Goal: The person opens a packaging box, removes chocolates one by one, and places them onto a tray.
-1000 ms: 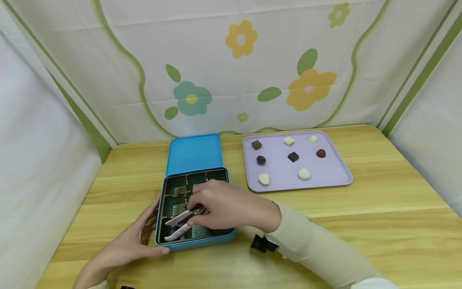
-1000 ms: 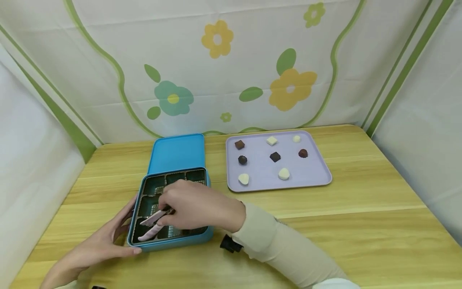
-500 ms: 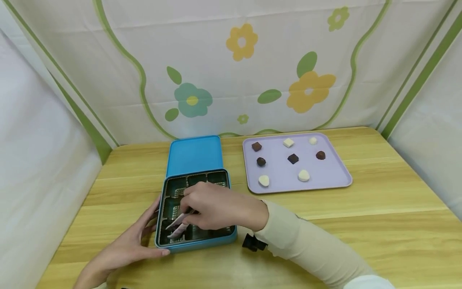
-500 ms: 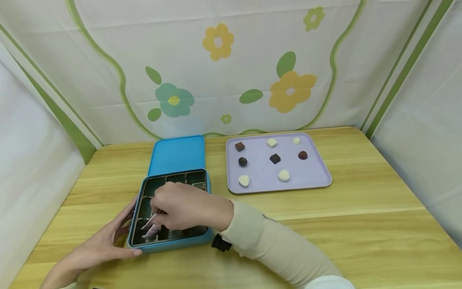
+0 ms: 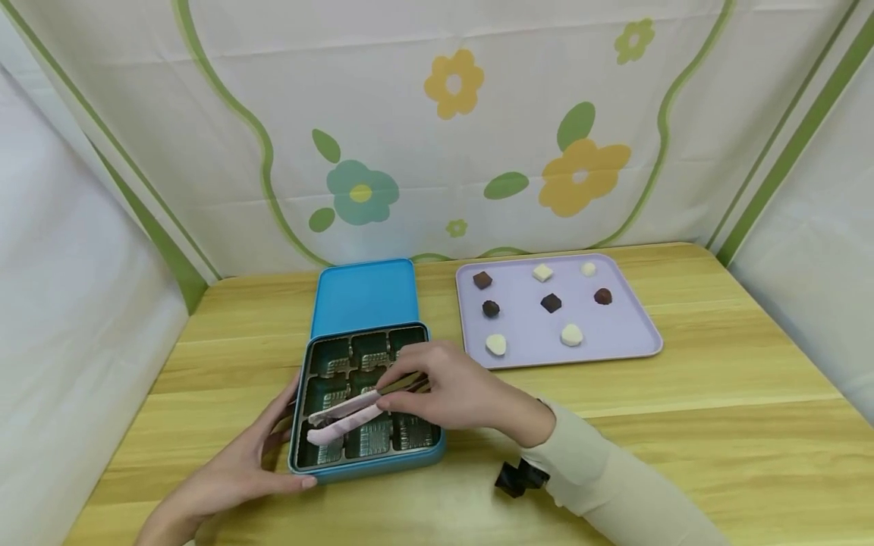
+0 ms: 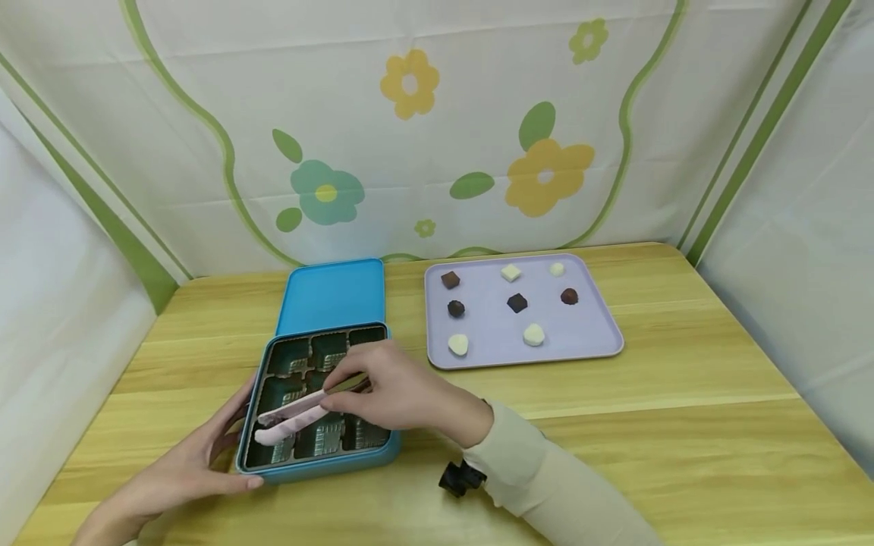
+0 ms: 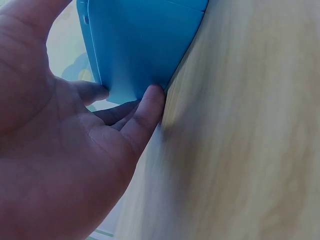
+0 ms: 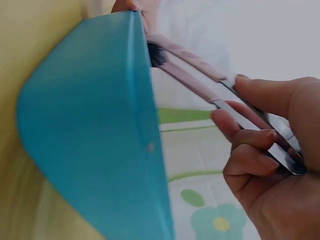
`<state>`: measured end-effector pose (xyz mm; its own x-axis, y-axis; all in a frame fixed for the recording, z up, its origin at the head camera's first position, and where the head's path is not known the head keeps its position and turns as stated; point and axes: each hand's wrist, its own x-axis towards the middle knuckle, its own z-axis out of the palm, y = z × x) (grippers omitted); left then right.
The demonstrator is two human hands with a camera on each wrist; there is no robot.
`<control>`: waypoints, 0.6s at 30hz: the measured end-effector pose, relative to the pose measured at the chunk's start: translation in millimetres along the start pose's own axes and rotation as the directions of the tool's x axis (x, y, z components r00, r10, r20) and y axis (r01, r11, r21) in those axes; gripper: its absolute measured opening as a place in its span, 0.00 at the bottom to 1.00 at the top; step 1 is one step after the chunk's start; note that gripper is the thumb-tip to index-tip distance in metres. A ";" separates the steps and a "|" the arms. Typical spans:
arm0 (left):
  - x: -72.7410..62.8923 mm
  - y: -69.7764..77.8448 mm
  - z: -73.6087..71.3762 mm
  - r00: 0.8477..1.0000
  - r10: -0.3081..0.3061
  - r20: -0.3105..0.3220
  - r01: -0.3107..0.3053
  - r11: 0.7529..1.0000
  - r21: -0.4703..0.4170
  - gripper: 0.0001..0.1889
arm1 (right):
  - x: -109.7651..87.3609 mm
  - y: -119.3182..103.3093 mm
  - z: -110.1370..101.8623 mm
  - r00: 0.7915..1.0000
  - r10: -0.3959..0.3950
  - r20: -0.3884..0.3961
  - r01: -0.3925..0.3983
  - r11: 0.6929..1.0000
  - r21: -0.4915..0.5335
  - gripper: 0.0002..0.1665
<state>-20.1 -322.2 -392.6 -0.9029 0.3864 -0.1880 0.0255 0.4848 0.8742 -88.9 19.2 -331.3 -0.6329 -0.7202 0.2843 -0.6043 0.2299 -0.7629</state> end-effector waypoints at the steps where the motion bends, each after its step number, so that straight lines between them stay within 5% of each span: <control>1: 0.0 -0.3 -0.3 1.000 0.002 0.000 -0.002 1.000 0.001 0.68 | -2.9 2.1 -0.4 1.000 0.006 -0.026 -0.005 1.000 0.028 0.09; 7: -1.4 -0.1 1.2 1.000 -0.011 -0.013 0.011 1.000 -0.004 0.68 | -15.4 12.6 -2.1 0.990 0.061 -0.124 -0.042 0.987 0.152 0.08; 18: -0.7 -2.2 0.8 1.000 0.002 -0.017 -0.002 1.000 -0.004 0.69 | -22.1 20.2 -5.8 0.981 0.131 -0.143 -0.096 0.968 0.234 0.09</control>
<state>-19.2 -322.9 -394.7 -0.9101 0.3740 -0.1784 0.0259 0.4809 0.8764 -90.0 43.5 -349.6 -0.7696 -0.5824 0.2618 -0.4111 0.1382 -0.9011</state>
